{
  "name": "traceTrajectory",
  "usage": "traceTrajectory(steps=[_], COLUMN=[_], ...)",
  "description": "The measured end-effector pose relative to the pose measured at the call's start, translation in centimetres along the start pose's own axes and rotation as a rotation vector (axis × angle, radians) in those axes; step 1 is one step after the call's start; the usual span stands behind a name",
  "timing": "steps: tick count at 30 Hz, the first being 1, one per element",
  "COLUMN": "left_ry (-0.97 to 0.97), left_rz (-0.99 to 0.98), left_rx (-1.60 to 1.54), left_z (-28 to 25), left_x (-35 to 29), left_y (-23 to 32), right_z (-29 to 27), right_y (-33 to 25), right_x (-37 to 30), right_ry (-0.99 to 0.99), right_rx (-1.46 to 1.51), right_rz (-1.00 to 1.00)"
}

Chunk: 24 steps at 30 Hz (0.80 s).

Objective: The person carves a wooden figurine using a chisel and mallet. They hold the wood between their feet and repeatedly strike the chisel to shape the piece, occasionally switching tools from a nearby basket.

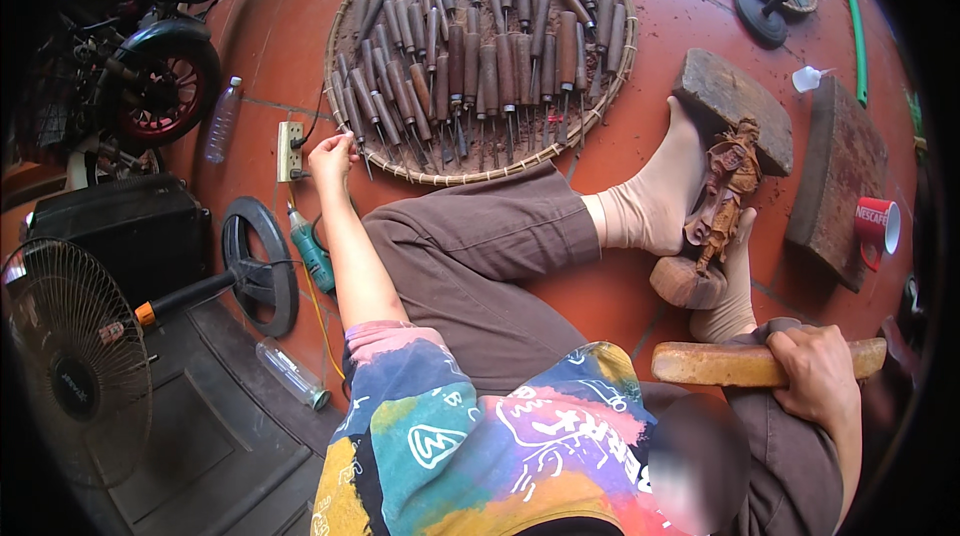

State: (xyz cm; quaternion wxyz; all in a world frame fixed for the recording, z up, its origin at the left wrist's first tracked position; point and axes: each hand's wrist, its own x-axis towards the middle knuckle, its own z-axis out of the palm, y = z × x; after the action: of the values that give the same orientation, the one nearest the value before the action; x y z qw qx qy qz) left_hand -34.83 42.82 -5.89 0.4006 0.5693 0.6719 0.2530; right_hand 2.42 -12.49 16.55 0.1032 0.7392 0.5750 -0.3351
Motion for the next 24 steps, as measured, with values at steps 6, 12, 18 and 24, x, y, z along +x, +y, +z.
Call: traceTrajectory(steps=[6, 12, 18, 24], left_ry=[-0.019, -0.357, -0.42, -1.01], left_rz=[-0.03, 0.026, -0.015, 0.22], left_rx=[0.015, 0.175, 0.134, -0.429], left_z=[-0.4, 1.2, -0.7, 6.1], left_x=[0.5, 5.3, 8.7, -7.5], left_y=[-0.3, -3.8, -2.8, 11.7], right_z=[0.0, -0.7, -1.1, 0.3], right_y=[-0.2, 0.2, 1.9, 4.9], right_x=[0.3, 0.0, -0.5, -2.1], right_ry=[-0.02, -0.003, -0.013, 0.398], right_rx=[0.003, 0.003, 0.099, 0.311], right_rz=[0.002, -0.031, -0.084, -0.018])
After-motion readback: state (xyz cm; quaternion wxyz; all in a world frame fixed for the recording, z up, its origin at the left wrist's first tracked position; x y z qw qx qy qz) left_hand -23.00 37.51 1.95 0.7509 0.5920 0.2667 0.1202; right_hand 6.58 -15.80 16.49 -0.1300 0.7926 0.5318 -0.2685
